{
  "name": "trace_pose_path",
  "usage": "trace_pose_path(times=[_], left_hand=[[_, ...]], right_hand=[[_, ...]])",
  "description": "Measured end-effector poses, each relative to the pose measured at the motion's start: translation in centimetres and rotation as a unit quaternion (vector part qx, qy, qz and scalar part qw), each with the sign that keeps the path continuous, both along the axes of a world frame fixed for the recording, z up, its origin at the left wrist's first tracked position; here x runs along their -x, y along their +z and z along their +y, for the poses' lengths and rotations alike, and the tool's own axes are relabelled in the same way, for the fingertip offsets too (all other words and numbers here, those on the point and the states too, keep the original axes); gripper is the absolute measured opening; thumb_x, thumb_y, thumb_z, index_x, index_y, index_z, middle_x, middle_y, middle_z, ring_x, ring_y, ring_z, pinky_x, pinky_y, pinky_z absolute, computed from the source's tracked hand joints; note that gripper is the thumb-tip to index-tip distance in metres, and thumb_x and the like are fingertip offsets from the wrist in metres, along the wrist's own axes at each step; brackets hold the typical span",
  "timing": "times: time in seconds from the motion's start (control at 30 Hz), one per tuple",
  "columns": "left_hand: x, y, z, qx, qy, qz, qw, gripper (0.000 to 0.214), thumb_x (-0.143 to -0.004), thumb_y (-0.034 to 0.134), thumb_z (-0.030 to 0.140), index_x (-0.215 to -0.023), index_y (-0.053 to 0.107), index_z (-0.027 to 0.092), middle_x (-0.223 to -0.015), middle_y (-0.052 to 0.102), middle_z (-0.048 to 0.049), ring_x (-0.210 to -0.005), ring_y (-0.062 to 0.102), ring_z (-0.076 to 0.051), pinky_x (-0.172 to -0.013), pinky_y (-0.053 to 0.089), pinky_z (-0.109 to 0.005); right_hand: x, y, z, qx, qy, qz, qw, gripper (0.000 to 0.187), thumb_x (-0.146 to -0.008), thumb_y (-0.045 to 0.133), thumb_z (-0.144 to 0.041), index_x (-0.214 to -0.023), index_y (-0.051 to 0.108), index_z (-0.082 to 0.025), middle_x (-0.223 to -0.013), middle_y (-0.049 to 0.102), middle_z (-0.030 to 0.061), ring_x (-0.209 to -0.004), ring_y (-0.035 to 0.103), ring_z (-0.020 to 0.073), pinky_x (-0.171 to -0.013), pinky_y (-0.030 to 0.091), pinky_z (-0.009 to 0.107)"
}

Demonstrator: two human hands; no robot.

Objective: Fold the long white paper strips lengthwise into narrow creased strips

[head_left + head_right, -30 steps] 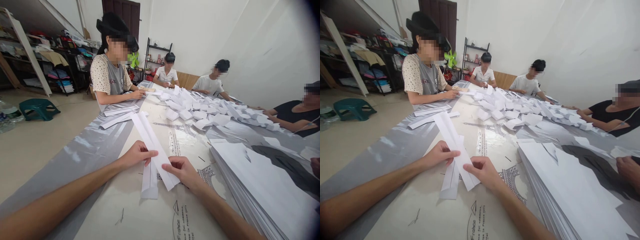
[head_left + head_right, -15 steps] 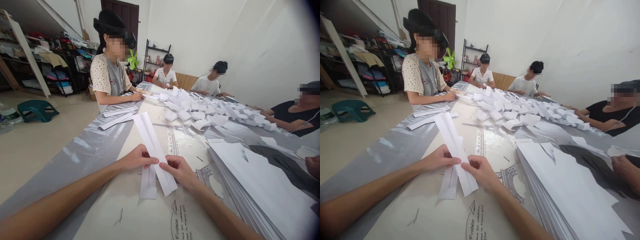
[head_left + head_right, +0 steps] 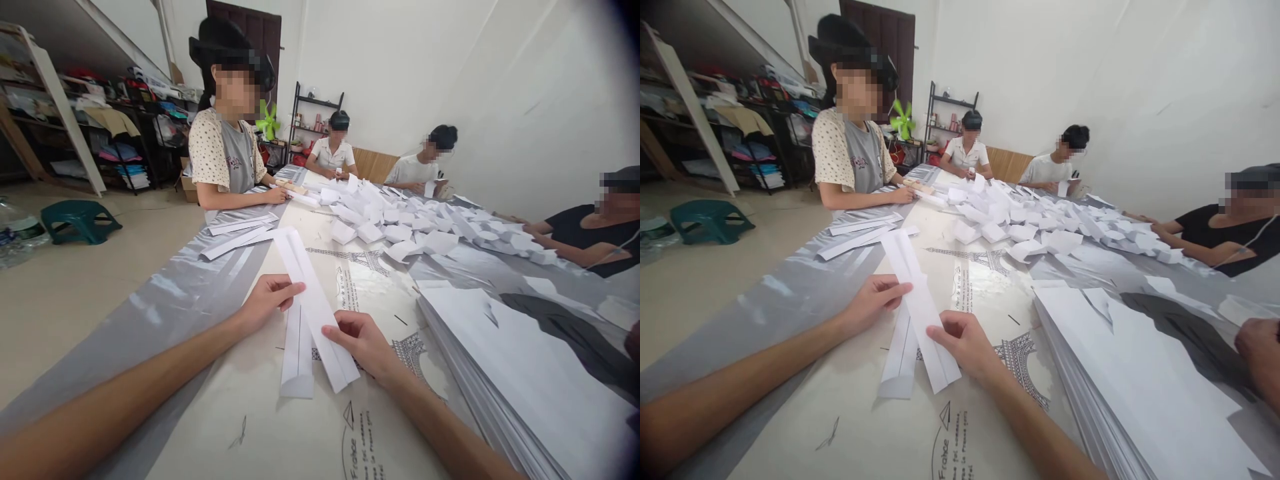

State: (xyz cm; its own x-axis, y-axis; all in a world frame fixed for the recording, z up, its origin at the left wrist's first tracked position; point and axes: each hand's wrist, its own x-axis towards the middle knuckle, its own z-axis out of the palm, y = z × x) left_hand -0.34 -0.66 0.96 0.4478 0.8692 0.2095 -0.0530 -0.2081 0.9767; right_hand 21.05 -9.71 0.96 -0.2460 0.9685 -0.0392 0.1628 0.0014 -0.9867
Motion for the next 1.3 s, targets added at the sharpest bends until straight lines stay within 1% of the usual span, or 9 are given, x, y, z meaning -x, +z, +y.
trace_pose_path(times=[0.1, 0.27, 0.47, 0.63, 0.83, 1.03, 1.13, 1.2, 1.3], left_hand=[[0.0, -0.1, 0.1, 0.013, 0.006, 0.0, 1.0, 0.047, -0.085, 0.068, 0.043, -0.054, 0.045, 0.018, -0.049, 0.041, 0.0056, -0.05, 0.032, -0.009, -0.055, 0.024, -0.028], [0.0, -0.2, 0.2, 0.008, 0.005, 0.003, 1.0, 0.051, -0.086, 0.068, 0.044, -0.049, 0.044, 0.018, -0.047, 0.04, 0.0048, -0.051, 0.031, -0.009, -0.056, 0.024, -0.028], [0.1, -0.1, 0.4, 0.054, -0.006, -0.051, 0.997, 0.048, -0.089, 0.065, 0.044, -0.053, 0.048, 0.017, -0.05, 0.043, 0.0035, -0.052, 0.032, -0.01, -0.054, 0.024, -0.027], [0.6, -0.3, 1.4, 0.113, 0.051, -0.147, 0.981, 0.04, -0.081, 0.075, 0.036, -0.057, 0.049, 0.017, -0.054, 0.042, 0.0052, -0.052, 0.034, -0.007, -0.052, 0.027, -0.023], [1.0, -0.6, 2.2, 0.179, 0.085, -0.249, 0.948, 0.034, -0.076, 0.081, 0.034, -0.063, 0.056, 0.014, -0.055, 0.039, 0.0071, -0.048, 0.034, -0.004, -0.045, 0.027, -0.017], [1.8, -0.3, 3.1, 0.176, 0.119, -0.275, 0.938, 0.029, -0.068, 0.087, 0.027, -0.066, 0.062, 0.013, -0.058, 0.046, 0.0064, -0.048, 0.037, -0.002, -0.043, 0.029, -0.014], [2.6, -0.3, 4.1, 0.163, 0.144, -0.287, 0.933, 0.024, -0.066, 0.087, 0.025, -0.077, 0.07, 0.013, -0.071, 0.06, 0.0029, -0.049, 0.039, 0.0, -0.043, 0.032, -0.013], [3.1, -0.3, 4.7, 0.16, 0.147, -0.289, 0.932, 0.025, -0.066, 0.087, 0.024, -0.083, 0.073, 0.013, -0.081, 0.067, -0.0006, -0.051, 0.043, 0.0, -0.046, 0.035, -0.013], [3.5, -0.5, 5.1, 0.152, 0.135, -0.266, 0.942, 0.027, -0.071, 0.084, 0.031, -0.087, 0.075, 0.012, -0.089, 0.071, -0.0064, -0.057, 0.051, -0.004, -0.052, 0.041, -0.017]], right_hand=[[0.1, -0.2, 0.0, -0.013, 0.002, -0.021, 1.0, 0.028, -0.089, 0.067, -0.042, -0.076, 0.066, -0.017, -0.07, 0.053, -0.0018, -0.061, 0.044, 0.0109, -0.055, 0.034, 0.025], [0.0, -0.1, 0.1, -0.011, -0.001, -0.028, 1.0, 0.027, -0.089, 0.066, -0.041, -0.076, 0.065, -0.017, -0.069, 0.052, -0.0019, -0.061, 0.045, 0.0112, -0.054, 0.033, 0.025], [-0.1, 0.1, 0.1, -0.002, 0.013, -0.025, 1.0, 0.026, -0.09, 0.065, -0.042, -0.078, 0.065, -0.018, -0.071, 0.054, -0.0014, -0.062, 0.047, 0.0117, -0.055, 0.035, 0.026], [-0.1, 0.1, 0.1, -0.006, 0.023, -0.045, 0.999, 0.028, -0.089, 0.065, -0.043, -0.076, 0.065, -0.018, -0.069, 0.052, -0.002, -0.062, 0.045, 0.0119, -0.056, 0.034, 0.026], [-0.2, 0.4, 0.0, -0.006, 0.043, -0.064, 0.997, 0.027, -0.089, 0.065, -0.041, -0.075, 0.063, -0.017, -0.069, 0.049, -0.0024, -0.062, 0.044, 0.0118, -0.056, 0.033, 0.026], [-0.8, 1.0, 0.0, 0.005, 0.051, -0.089, 0.995, 0.026, -0.089, 0.064, -0.043, -0.078, 0.063, -0.019, -0.069, 0.049, -0.0028, -0.059, 0.041, 0.0109, -0.054, 0.03, 0.026], [-2.1, 1.8, 0.2, -0.023, 0.056, -0.119, 0.991, 0.027, -0.089, 0.063, -0.042, -0.075, 0.061, -0.019, -0.07, 0.05, -0.0021, -0.06, 0.042, 0.0116, -0.055, 0.033, 0.026], [-3.2, 2.3, 0.4, -0.068, 0.035, -0.166, 0.983, 0.029, -0.09, 0.061, -0.041, -0.072, 0.059, -0.019, -0.068, 0.048, -0.0023, -0.059, 0.04, 0.0122, -0.054, 0.034, 0.027], [-4.7, 2.5, 0.8, -0.178, -0.044, -0.279, 0.943, 0.028, -0.094, 0.055, -0.037, -0.071, 0.056, -0.021, -0.067, 0.051, -0.0007, -0.06, 0.044, 0.0147, -0.057, 0.037, 0.029]])
